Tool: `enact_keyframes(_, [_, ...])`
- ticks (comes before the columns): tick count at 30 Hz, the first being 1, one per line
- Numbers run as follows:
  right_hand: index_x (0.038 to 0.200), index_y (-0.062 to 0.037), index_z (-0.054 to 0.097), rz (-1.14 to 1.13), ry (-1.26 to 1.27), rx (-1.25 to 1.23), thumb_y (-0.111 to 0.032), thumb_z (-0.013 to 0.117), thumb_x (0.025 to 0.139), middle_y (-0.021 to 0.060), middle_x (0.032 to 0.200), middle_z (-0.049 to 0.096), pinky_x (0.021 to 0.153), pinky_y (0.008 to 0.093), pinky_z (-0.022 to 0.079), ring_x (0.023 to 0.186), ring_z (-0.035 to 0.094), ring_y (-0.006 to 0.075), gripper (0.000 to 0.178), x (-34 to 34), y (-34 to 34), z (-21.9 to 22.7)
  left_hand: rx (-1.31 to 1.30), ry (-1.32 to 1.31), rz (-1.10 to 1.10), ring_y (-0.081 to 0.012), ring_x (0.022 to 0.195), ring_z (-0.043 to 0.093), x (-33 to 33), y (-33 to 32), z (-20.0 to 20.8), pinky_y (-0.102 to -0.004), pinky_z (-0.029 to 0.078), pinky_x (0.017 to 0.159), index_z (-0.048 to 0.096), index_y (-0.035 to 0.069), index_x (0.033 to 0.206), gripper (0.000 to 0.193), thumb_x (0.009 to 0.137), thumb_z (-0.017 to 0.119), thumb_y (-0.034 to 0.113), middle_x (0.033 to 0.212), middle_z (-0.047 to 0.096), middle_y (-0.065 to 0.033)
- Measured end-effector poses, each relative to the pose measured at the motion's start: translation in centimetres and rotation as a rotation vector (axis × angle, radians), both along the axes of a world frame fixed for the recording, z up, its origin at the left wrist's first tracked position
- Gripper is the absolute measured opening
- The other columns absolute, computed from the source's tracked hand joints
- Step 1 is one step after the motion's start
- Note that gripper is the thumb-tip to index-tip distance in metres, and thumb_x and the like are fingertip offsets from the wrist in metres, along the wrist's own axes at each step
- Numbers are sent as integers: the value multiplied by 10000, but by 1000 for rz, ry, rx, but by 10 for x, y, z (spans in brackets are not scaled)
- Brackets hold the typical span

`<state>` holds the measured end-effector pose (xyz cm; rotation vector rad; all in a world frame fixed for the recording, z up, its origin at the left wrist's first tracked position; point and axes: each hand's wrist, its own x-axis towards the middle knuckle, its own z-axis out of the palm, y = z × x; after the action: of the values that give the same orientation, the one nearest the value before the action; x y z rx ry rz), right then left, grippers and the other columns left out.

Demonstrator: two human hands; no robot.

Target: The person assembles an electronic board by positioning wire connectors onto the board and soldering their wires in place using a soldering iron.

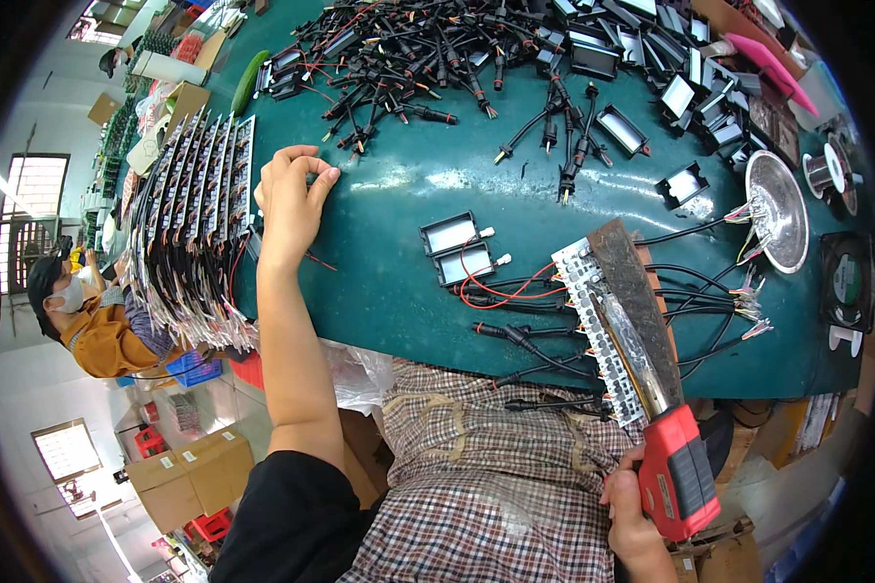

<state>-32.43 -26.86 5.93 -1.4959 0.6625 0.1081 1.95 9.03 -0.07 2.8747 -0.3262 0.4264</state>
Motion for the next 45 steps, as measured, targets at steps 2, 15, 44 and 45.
enact_keyframes(2, [1397,26,437,85,29,-34,-177,575,1027,76,926,571,577,272,431,554,427,75,444,0,-4,2,13,-92,-54,-287,1114,575,-7,-10,6,-448,397,993,704,71,984,190,908,756,236,1129,665,-87])
enact_keyframes(15, [1102,-8,658,123,90,-107,-54,691,916,51,876,656,687,324,525,761,648,157,194,5,-14,12,-551,280,-389,-235,699,643,-113,-140,67,-338,509,622,670,28,898,144,825,794,39,827,629,-91])
enact_keyframes(44, [1045,24,701,349,-77,-284,-42,760,780,126,850,681,623,369,547,701,687,290,279,7,-20,-6,-473,356,-427,-202,808,604,-136,-192,32,-305,526,712,659,-33,866,100,818,744,-55,1051,560,-127])
enact_keyframes(45, [1039,23,700,354,-96,-301,-39,760,779,124,847,680,620,369,546,698,686,290,274,7,-21,-6,-473,358,-427,-202,808,604,-137,-193,32,-305,526,712,659,-33,866,100,818,744,-55,1051,560,-127])
